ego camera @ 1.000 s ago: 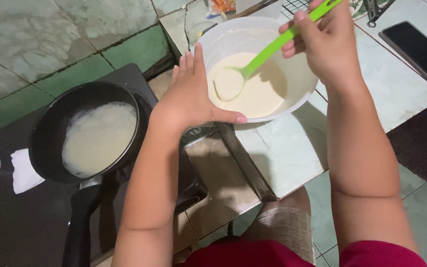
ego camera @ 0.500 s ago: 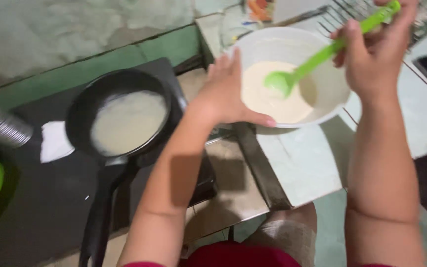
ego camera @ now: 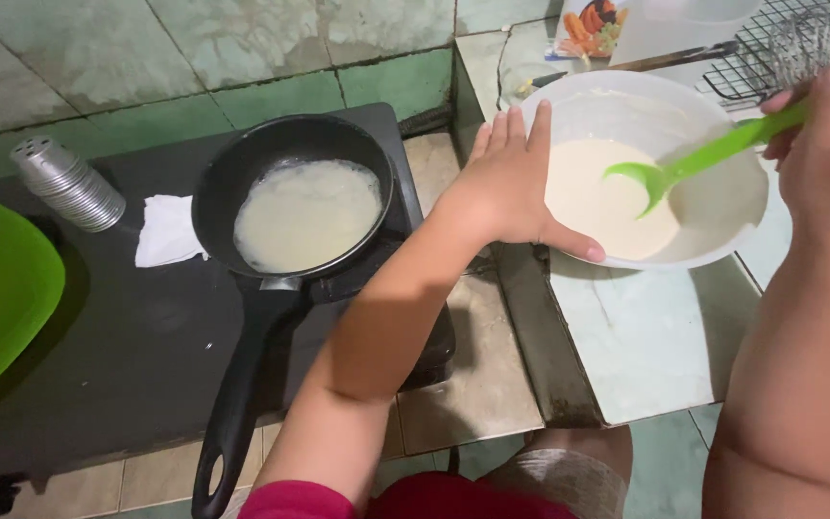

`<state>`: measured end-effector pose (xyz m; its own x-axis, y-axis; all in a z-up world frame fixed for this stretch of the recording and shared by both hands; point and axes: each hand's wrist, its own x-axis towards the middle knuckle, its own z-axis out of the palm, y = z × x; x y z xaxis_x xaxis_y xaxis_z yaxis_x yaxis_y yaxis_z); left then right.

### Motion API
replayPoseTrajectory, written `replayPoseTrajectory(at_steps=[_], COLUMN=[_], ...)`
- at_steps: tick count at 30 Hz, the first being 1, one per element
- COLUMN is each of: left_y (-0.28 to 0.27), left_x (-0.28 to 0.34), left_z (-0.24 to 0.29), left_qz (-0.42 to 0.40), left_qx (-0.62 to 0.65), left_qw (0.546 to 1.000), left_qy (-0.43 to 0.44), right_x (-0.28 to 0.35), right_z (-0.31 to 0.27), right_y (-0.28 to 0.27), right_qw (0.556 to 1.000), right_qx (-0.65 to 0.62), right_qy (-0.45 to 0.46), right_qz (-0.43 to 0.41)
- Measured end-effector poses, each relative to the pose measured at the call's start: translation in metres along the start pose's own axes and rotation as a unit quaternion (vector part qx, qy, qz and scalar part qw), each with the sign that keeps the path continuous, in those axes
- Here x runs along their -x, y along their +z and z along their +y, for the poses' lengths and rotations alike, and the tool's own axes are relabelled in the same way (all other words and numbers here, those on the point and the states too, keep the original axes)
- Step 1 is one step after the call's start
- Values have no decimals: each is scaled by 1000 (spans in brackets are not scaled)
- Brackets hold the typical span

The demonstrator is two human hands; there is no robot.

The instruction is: Preparing batter and cooking thin crepes in a pan on a gas stove.

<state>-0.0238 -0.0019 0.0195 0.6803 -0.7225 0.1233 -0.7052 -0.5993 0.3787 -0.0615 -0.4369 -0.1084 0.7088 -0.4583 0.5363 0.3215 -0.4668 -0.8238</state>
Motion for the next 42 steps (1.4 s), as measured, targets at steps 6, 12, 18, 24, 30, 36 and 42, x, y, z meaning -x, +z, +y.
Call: replayPoseTrajectory(at_steps=[6,12,18,24,30,36,42], left_y=[0,-1,0,1,-1,1,2], left_x=[0,-1,-2,-4,-3,-3,-5], left_z=[0,-1,0,-1,1,-1,0], left_qz=[-6,-12,-19,-28,-27,-20,-22], left_qx=[-4,3,2,5,11,10,3], left_qw=[1000,1000,1000,1000,1000,1000,1000], left_qy=[-2,-4,-6,-2,-9,3,0], right_x=[24,27,17,20,24,28,26], right_z=[-113,-161,-91,-104,-142,-141,-141], right_y=[38,47,3,23,46,20,36], right_qw=[987,976,998,991,970,997,995], right_qx=[-82,-137,-26,-92,-152,-38,-22], right_qy=[-76,34,34,-54,23,7,-73], right_qz=[-116,-165,-42,-75,-188,-71,-67])
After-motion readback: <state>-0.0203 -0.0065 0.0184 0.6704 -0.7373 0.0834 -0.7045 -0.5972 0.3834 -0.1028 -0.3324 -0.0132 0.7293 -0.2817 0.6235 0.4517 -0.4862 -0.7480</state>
